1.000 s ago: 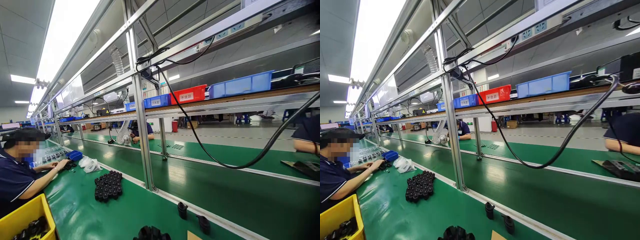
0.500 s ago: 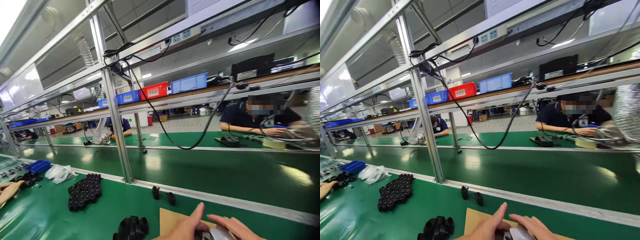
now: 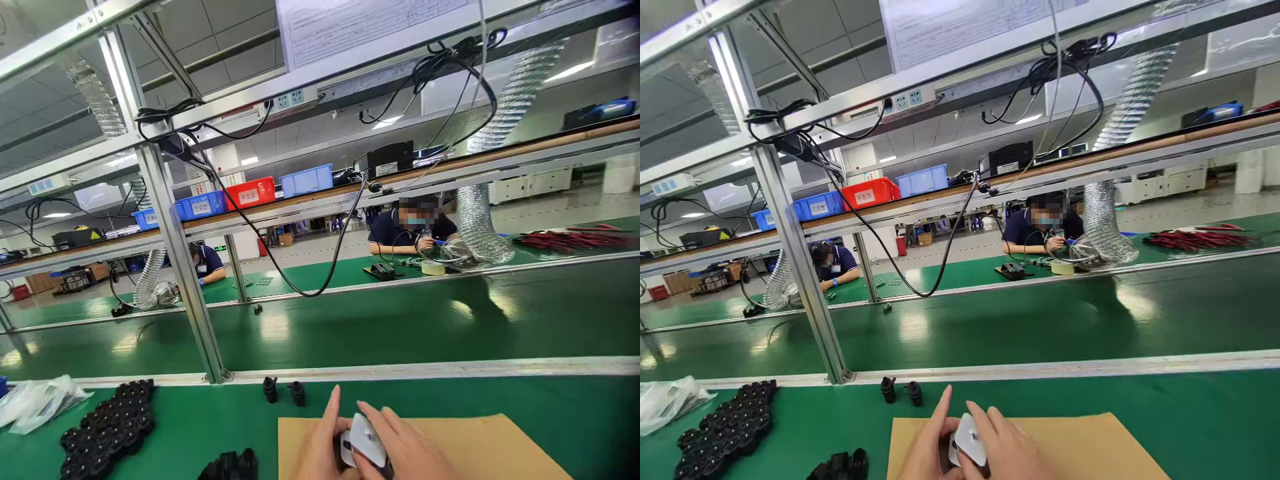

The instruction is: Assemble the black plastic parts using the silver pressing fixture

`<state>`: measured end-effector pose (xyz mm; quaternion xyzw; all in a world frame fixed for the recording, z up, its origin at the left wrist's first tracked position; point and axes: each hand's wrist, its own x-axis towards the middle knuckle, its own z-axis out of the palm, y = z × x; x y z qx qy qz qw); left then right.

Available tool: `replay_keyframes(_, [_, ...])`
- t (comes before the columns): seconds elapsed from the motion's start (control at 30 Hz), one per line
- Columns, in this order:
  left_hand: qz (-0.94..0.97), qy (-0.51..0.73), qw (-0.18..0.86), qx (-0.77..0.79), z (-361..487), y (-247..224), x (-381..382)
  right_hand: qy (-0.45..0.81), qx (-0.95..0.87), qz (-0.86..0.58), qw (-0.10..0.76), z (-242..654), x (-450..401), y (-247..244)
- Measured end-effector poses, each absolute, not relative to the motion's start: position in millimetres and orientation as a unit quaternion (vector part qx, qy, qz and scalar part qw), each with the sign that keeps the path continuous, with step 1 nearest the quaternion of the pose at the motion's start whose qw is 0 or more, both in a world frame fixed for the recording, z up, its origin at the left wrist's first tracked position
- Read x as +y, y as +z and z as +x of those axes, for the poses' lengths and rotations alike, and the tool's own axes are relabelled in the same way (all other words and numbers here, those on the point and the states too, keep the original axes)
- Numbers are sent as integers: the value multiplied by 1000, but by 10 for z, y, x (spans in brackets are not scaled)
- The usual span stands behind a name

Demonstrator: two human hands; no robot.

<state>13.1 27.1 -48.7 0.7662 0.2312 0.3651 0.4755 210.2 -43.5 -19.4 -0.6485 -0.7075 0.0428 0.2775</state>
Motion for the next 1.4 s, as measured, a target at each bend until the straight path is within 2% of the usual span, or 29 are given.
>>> replay_keyframes(0.07, [772, 367, 467, 226, 133, -458, 257, 66, -723, -632, 271, 2111, -449, -121])
replay_keyframes(0.2, [759, 298, 558, 156, 50, -333, 304, 228, -752, -553, 277, 2392, -498, -29])
replay_keyframes(0.3, [755, 265, 581, 149, -6, -292, 343, 319, -747, -499, 303, 2534, -510, -81])
replay_keyframes(0.4, [757, 283, 562, 175, 23, -369, 321, 311, -732, -524, 305, 2434, -494, -162])
replay_keyframes(0.57, [740, 355, 480, 310, 132, -509, 229, 179, -703, -596, 344, 2075, -466, -168])
replay_keyframes(0.63, [743, 357, 480, 301, 120, -466, 233, 157, -706, -600, 343, 2059, -466, -101])
replay_keyframes(0.83, [786, 238, 547, 162, -40, -166, 308, 292, -748, -504, 320, 2460, -513, 124])
replay_keyframes(1.03, [825, 180, 506, 176, -107, -36, 331, 396, -750, -424, 317, 2455, -521, 159])
replay_keyframes(1.17, [814, 207, 507, 194, -72, -119, 281, 341, -767, -463, 285, 2354, -567, 221])
replay_keyframes(1.33, [760, 314, 443, 357, 102, -365, 112, 187, -750, -543, 329, 2111, -559, 100])
replay_keyframes(1.4, [739, 342, 444, 374, 141, -397, 94, 141, -729, -576, 342, 1992, -531, 33])
